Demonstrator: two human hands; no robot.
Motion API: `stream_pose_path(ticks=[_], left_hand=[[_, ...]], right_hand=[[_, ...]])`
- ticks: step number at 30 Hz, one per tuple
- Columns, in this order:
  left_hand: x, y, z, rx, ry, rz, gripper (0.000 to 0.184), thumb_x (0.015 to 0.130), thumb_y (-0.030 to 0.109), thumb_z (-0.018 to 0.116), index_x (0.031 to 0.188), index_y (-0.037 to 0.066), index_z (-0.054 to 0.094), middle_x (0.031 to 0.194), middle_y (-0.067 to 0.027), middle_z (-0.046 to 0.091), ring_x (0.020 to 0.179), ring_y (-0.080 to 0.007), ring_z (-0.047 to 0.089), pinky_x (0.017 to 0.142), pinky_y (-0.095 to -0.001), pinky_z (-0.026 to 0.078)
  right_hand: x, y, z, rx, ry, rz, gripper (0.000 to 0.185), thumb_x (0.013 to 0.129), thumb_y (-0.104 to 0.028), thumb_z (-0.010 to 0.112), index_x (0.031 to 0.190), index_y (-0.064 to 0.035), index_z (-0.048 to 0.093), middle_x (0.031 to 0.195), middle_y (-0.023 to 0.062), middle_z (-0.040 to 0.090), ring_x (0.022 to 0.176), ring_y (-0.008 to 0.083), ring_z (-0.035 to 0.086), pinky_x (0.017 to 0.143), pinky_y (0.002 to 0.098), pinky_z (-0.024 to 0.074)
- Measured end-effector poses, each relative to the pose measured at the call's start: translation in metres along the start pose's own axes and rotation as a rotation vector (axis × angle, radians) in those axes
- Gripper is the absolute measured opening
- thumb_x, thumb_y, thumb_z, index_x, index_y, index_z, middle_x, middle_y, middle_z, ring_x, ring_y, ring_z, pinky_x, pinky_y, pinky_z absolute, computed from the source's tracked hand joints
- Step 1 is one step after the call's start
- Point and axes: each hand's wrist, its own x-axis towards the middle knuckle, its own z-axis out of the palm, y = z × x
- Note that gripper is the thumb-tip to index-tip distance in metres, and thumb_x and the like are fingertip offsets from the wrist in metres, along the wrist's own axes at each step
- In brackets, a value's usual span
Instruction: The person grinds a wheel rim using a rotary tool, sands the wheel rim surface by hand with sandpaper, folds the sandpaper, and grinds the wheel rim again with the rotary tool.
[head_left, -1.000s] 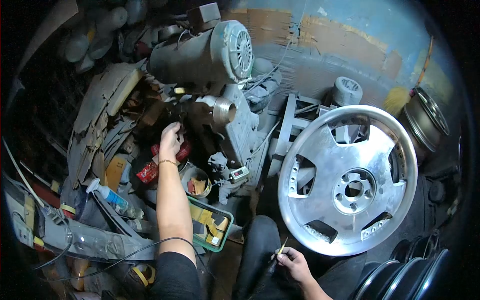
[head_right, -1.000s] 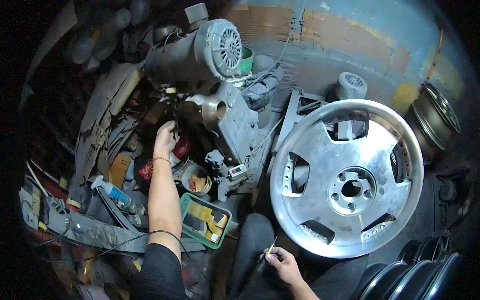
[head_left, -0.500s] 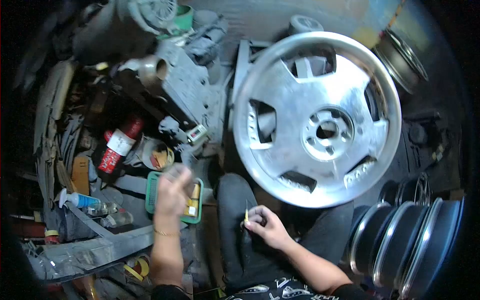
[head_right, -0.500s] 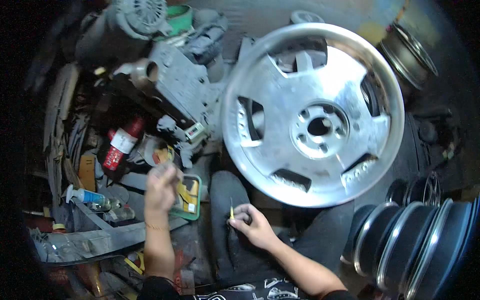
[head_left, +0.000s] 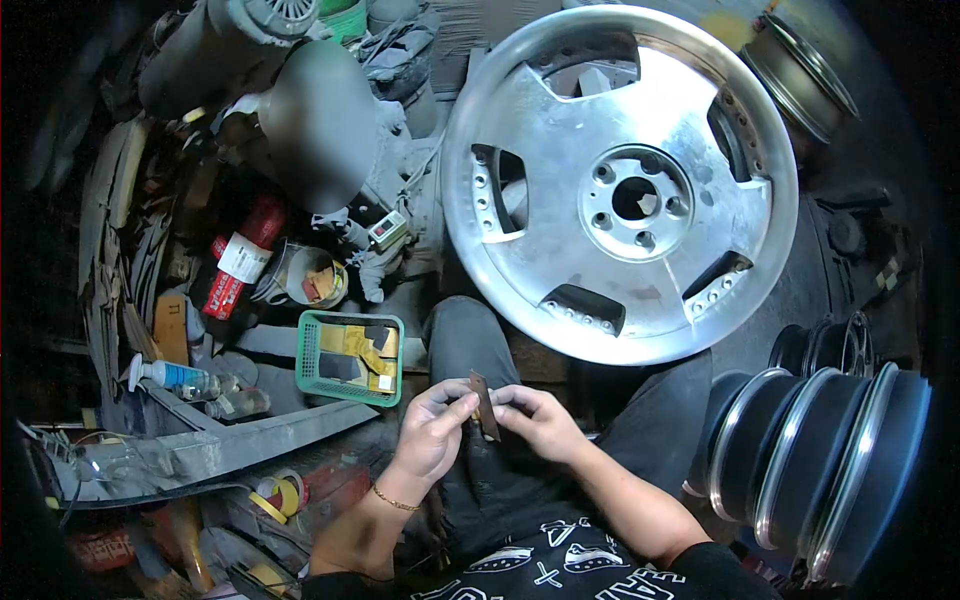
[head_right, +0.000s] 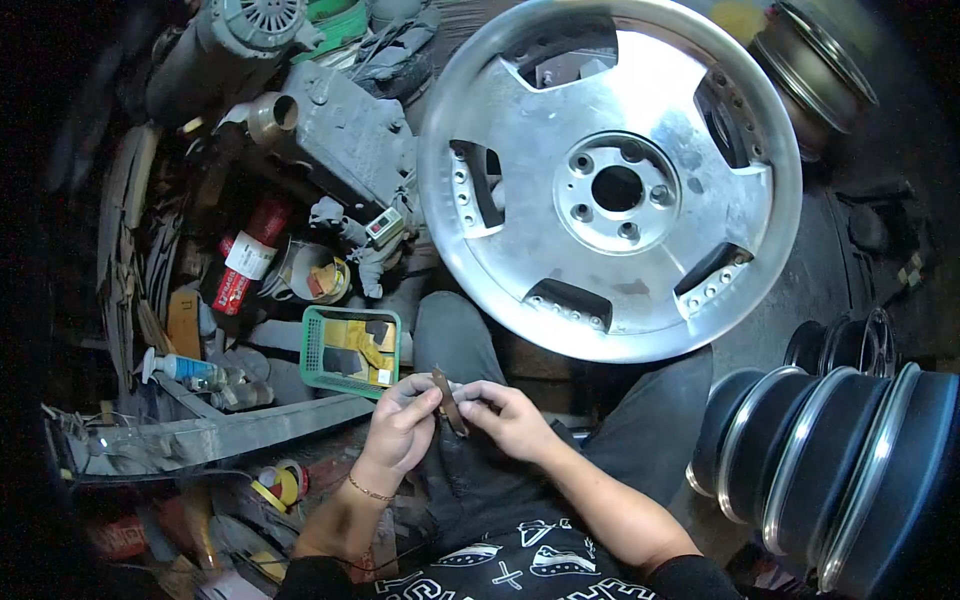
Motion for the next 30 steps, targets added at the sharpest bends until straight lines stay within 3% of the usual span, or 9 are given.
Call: stream_pose_path(ticks=[2, 6, 9, 13, 16, 18, 20, 26, 30], left_hand=[[-0.001, -0.003, 0.005, -0.017, 0.049, 0.002, 0.009, 0.094, 0.001, 0.065, 0.102, 0.001, 0.068, 0.105, -0.0050, 0.067, 0.094, -0.0115, 0.061, 0.089, -0.0275, 0.047], [-0.003, -0.017, 0.022, 0.104, 0.107, 0.006, 0.009, 0.093, 0.000, 0.066, 0.102, 0.001, 0.067, 0.104, -0.0039, 0.066, 0.091, -0.0085, 0.060, 0.083, -0.0235, 0.048], [0.002, -0.029, 0.041, 0.237, 0.092, 0.089, 0.007, 0.093, 0.000, 0.066, 0.100, 0.000, 0.065, 0.105, -0.0021, 0.062, 0.085, -0.0053, 0.059, 0.075, -0.0197, 0.046], [0.005, -0.040, 0.048, 0.275, 0.035, 0.026, 0.012, 0.093, 0.001, 0.067, 0.105, 0.000, 0.062, 0.105, -0.0046, 0.062, 0.083, -0.0073, 0.060, 0.075, -0.0214, 0.048], [0.007, -0.038, 0.048, 0.269, 0.054, 0.035, 0.021, 0.093, -0.001, 0.062, 0.113, 0.000, 0.057, 0.101, -0.0082, 0.064, 0.086, -0.0139, 0.064, 0.080, -0.0277, 0.052], [0.012, -0.036, 0.040, 0.287, 0.141, -0.040, 0.023, 0.094, 0.002, 0.063, 0.115, 0.000, 0.055, 0.099, -0.0114, 0.065, 0.081, -0.0163, 0.065, 0.076, -0.0304, 0.054], [0.015, -0.039, 0.029, 0.271, 0.169, -0.058, 0.019, 0.095, 0.005, 0.063, 0.113, 0.000, 0.056, 0.095, -0.0115, 0.066, 0.076, -0.0167, 0.066, 0.071, -0.0299, 0.055], [0.024, -0.032, 0.035, 0.281, 0.170, -0.113, 0.013, 0.096, 0.009, 0.063, 0.104, 0.000, 0.062, 0.084, -0.0111, 0.068, 0.065, -0.0176, 0.067, 0.058, -0.0274, 0.054], [0.051, -0.015, 0.046, 0.349, 0.102, -0.103, 0.013, 0.095, 0.009, 0.064, 0.103, -0.002, 0.063, 0.083, -0.0118, 0.069, 0.062, -0.0169, 0.067, 0.055, -0.0263, 0.054]], right_hand=[[0.000, 0.000, -0.017, 0.187, -0.026, 0.006, 0.020, 0.098, -0.009, 0.058, 0.113, 0.0024, 0.064, 0.100, 0.0056, 0.068, 0.088, 0.0090, 0.062, 0.081, 0.0256, 0.0503], [-0.003, -0.057, -0.038, -0.454, 0.106, -0.330, 0.033, 0.092, -0.017, 0.069, 0.119, 0.0004, 0.064, 0.110, 0.0109, 0.068, 0.094, 0.0181, 0.065, 0.082, 0.0325, 0.0525], [-0.003, -0.090, -0.047, -0.787, -0.038, -0.456, 0.033, 0.083, -0.023, 0.074, 0.106, 0.0000, 0.067, 0.093, 0.0182, 0.066, 0.087, 0.0353, 0.065, 0.078, 0.0414, 0.0517], [-0.014, -0.095, -0.071, -0.884, -0.109, -0.303, 0.023, 0.081, -0.017, 0.072, 0.094, 0.0005, 0.066, 0.085, 0.0205, 0.066, 0.084, 0.0391, 0.064, 0.077, 0.0434, 0.0509], [-0.042, -0.098, -0.100, -0.745, 0.096, -0.265, 0.015, 0.084, -0.011, 0.074, 0.093, 0.0000, 0.068, 0.084, 0.0108, 0.070, 0.080, 0.0222, 0.069, 0.075, 0.0334, 0.0527], [-0.055, -0.066, -0.124, -0.345, 0.467, -0.276, 0.016, 0.086, -0.011, 0.074, 0.096, 0.0008, 0.067, 0.085, 0.0074, 0.070, 0.078, 0.0168, 0.067, 0.074, 0.0301, 0.0528], [-0.061, -0.019, -0.136, 0.222, 0.725, -0.150, 0.031, 0.088, -0.009, 0.072, 0.115, 0.0043, 0.063, 0.089, 0.0083, 0.067, 0.076, 0.0148, 0.064, 0.069, 0.0269, 0.0531], [-0.076, 0.047, -0.078, 0.883, 0.382, 0.134, 0.032, 0.092, -0.009, 0.069, 0.121, 0.0026, 0.062, 0.092, 0.0058, 0.067, 0.082, 0.0157, 0.066, 0.074, 0.0293, 0.0562], [-0.070, 0.007, -0.074, 0.620, 0.379, -0.035, 0.019, 0.091, -0.007, 0.070, 0.107, 0.0002, 0.064, 0.091, 0.0054, 0.067, 0.082, 0.0125, 0.065, 0.072, 0.0261, 0.0533]])
